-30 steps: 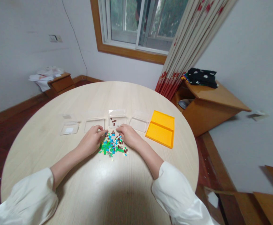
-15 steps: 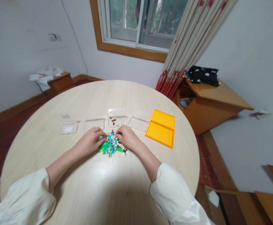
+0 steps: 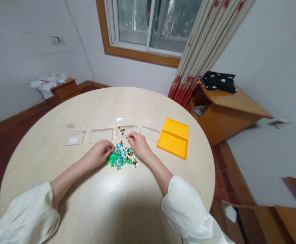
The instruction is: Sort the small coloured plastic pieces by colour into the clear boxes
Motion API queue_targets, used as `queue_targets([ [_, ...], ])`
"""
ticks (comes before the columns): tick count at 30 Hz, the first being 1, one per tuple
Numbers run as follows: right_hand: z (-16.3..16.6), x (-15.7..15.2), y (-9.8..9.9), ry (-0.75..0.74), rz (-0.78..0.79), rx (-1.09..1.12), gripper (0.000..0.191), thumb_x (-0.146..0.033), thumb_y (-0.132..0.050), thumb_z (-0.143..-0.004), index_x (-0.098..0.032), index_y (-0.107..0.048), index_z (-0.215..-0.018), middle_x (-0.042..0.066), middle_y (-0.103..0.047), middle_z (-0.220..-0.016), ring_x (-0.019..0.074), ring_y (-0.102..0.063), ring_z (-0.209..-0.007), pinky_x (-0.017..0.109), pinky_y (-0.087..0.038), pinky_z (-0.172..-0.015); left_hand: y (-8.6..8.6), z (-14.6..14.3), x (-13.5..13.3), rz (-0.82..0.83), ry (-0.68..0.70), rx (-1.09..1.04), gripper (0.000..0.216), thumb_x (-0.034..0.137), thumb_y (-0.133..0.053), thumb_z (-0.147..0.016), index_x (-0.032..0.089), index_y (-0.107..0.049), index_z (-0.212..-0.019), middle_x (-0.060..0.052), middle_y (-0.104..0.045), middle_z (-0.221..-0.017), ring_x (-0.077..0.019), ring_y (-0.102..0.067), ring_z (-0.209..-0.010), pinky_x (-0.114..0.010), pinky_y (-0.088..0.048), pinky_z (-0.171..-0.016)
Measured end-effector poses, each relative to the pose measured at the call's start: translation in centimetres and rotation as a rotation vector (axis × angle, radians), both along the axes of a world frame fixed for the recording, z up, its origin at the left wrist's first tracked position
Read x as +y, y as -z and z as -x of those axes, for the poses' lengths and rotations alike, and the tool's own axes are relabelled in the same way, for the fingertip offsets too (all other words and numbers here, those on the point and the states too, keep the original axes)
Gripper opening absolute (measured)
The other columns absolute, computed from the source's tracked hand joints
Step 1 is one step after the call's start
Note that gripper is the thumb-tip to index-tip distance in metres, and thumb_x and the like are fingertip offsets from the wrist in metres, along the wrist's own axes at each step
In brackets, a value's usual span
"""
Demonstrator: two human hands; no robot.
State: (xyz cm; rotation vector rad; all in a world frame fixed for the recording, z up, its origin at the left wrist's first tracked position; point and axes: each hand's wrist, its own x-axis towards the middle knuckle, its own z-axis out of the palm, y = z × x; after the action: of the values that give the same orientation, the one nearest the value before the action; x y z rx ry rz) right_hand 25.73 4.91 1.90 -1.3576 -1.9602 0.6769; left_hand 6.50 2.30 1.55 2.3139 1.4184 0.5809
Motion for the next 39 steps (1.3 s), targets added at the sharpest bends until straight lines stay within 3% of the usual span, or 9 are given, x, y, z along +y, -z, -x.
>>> queue_targets([
  [4,0.1,0.4,1.1,-0.057,-0.146,-0.008,0.025,-0.008,-0.046,-0.083,-0.014,-0.060,-0.102,0.007,-0.059,-0.090,0.0148,-0.055,-0.084,0.029,-0.042,-0.079,-0.5,-0.1,0.0,-0.014,-0.068,-0.052,0.015,0.017,-0.044,-0.079,0.017,-0.059,-0.074,-0.006,-0.063,-0.074,-0.0193,-0.057,-0.073,-0.033,-0.045,-0.070],
  [11,0.7,0.9,2.3,-0.252,-0.192,-0.148,0.033,-0.005,-0.044,-0.082,-0.019,-0.065,-0.103,0.004,-0.051,-0.086,0.0138,-0.049,-0.085,0.026,-0.042,-0.079,-0.7,0.2,0.3,-0.114,-0.165,-0.226,0.020,0.018,-0.043,-0.080,0.016,-0.063,-0.082,-0.007,-0.064,-0.083,-0.0185,-0.058,-0.080,-0.033,-0.045,-0.075],
  [14,0.9,1.0,2.3,-0.282,-0.162,-0.221,0.030,-0.005,-0.046,-0.082,-0.018,-0.066,-0.100,0.004,-0.052,-0.086,0.0139,-0.050,-0.083,0.026,-0.042,-0.078,-0.8,0.2,0.5,-0.018,-0.235,-0.376,0.019,0.023,-0.046,-0.079,0.015,-0.064,-0.081,-0.006,-0.064,-0.079,-0.0170,-0.057,-0.073,-0.032,-0.046,-0.070],
  [20,0.7,1.0,1.3,-0.288,-0.110,-0.245,0.018,-0.007,-0.050,-0.082,-0.012,-0.066,-0.086,0.006,-0.056,-0.082,0.0145,-0.052,-0.081,0.027,-0.042,-0.078,-0.9,0.0,0.8,0.344,-0.320,-0.874,0.021,0.031,-0.064,-0.064,0.014,-0.059,-0.075,-0.001,-0.061,-0.062,-0.0119,-0.055,-0.055,-0.027,-0.045,-0.058],
  [25,0.5,0.6,0.7,-0.295,-0.137,-0.293,0.013,-0.006,-0.048,-0.081,-0.012,-0.060,-0.080,0.006,-0.055,-0.081,0.0149,-0.050,-0.080,0.026,-0.040,-0.076,-1.2,-0.3,0.4,0.456,-0.309,-1.032,0.028,0.032,-0.070,-0.059,0.013,-0.057,-0.076,-0.001,-0.061,-0.057,-0.0119,-0.056,-0.053,-0.028,-0.047,-0.059],
  [30,0.5,0.6,0.3,-0.264,-0.197,-0.213,0.012,-0.008,-0.045,-0.083,-0.014,-0.055,-0.082,0.005,-0.053,-0.081,0.0152,-0.049,-0.079,0.027,-0.040,-0.075,-0.9,-0.3,0.5,0.381,-0.305,-0.956,0.024,0.033,-0.064,-0.064,0.013,-0.059,-0.076,0.001,-0.059,-0.055,-0.0118,-0.055,-0.051,-0.027,-0.047,-0.056],
  [35,1.0,2.4,-1.2,-0.099,-0.312,-0.136,0.012,-0.010,-0.045,-0.084,-0.013,-0.057,-0.085,0.006,-0.055,-0.085,0.0159,-0.051,-0.083,0.027,-0.040,-0.077,-1.4,-1.2,3.0,0.102,-0.261,-0.646,0.017,0.026,-0.055,-0.072,0.013,-0.066,-0.078,-0.005,-0.068,-0.075,-0.0141,-0.059,-0.063,-0.027,-0.048,-0.064],
  [39,1.3,3.7,-1.9,-0.051,-0.248,-0.257,0.018,-0.011,-0.044,-0.086,-0.012,-0.062,-0.086,0.008,-0.058,-0.083,0.0155,-0.053,-0.080,0.027,-0.040,-0.078,-2.6,-2.7,5.5,-0.019,-0.173,-0.303,0.023,0.013,-0.050,-0.074,0.016,-0.070,-0.085,-0.007,-0.071,-0.089,-0.0176,-0.062,-0.081,-0.029,-0.046,-0.079],
])
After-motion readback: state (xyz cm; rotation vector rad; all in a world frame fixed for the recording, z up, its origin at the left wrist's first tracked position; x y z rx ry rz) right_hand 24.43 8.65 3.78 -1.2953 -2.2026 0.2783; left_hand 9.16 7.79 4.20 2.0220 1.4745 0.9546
